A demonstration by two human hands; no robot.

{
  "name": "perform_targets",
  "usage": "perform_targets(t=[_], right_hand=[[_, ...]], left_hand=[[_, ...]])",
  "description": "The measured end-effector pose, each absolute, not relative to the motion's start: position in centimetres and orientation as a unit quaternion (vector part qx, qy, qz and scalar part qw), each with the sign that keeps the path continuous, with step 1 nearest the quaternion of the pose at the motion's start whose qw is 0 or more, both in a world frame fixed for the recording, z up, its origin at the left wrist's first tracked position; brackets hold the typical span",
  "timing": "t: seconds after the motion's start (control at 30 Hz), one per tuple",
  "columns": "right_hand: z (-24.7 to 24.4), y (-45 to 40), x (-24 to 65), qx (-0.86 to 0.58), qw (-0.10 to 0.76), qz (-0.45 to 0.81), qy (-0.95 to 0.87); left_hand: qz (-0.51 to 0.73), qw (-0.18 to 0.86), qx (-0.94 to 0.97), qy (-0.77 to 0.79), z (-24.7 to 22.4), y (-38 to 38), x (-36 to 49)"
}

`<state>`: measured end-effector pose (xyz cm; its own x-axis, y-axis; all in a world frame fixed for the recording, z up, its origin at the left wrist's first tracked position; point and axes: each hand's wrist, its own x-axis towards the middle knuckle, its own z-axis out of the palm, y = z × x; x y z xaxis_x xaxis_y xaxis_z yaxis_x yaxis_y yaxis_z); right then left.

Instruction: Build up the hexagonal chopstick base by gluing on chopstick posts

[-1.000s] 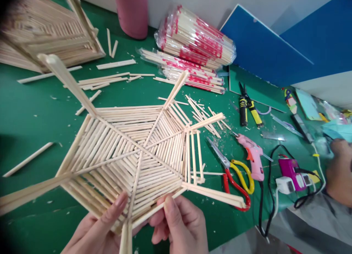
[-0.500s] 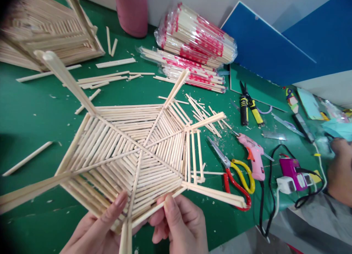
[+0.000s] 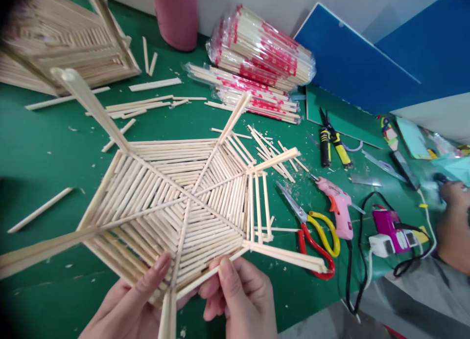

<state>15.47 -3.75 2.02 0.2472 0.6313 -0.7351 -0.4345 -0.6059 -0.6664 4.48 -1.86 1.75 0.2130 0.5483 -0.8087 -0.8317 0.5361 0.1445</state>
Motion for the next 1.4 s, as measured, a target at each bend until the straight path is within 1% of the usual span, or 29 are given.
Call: perform_targets(t=[0.13, 0.3, 0.43, 0.67, 0.83, 1.0, 1.23, 1.4], right_hand=[[1.8, -3.9, 15.9, -0.635, 0.440, 0.629, -0.087], [1.7, -3.9, 16.1, -0.620, 0.430, 0.646, -0.113], [2.5, -3.8, 15.8, -0.612, 0.437, 0.645, -0.135], [3.5, -3.2, 15.7, -0.572, 0.423, 0.659, -0.244], [3.7, -2.7, 15.6, -0.562, 0.429, 0.650, -0.281], [3.8, -2.3, 15.2, -0.563, 0.451, 0.643, -0.257], [3.7, -2.1, 14.7, -0.559, 0.485, 0.642, -0.199], [3.7, -2.1, 14.6, -0.560, 0.487, 0.642, -0.196]], left_hand=[[0.463, 0.761, -0.153, 0.428, 1.4, -2.2, 4.5], [0.461, 0.740, -0.116, 0.475, 1.5, -2.4, 4.1], [0.446, 0.757, -0.068, 0.472, 1.8, -1.9, 3.9], [0.447, 0.775, 0.010, 0.447, 2.3, -1.3, 3.6], [0.454, 0.761, 0.051, 0.461, 2.8, -1.1, 3.7], [0.453, 0.758, 0.079, 0.462, 3.0, -0.9, 4.0], [0.464, 0.746, 0.047, 0.475, 2.8, -0.8, 4.3], [0.458, 0.747, 0.044, 0.481, 2.7, -0.8, 4.3]])
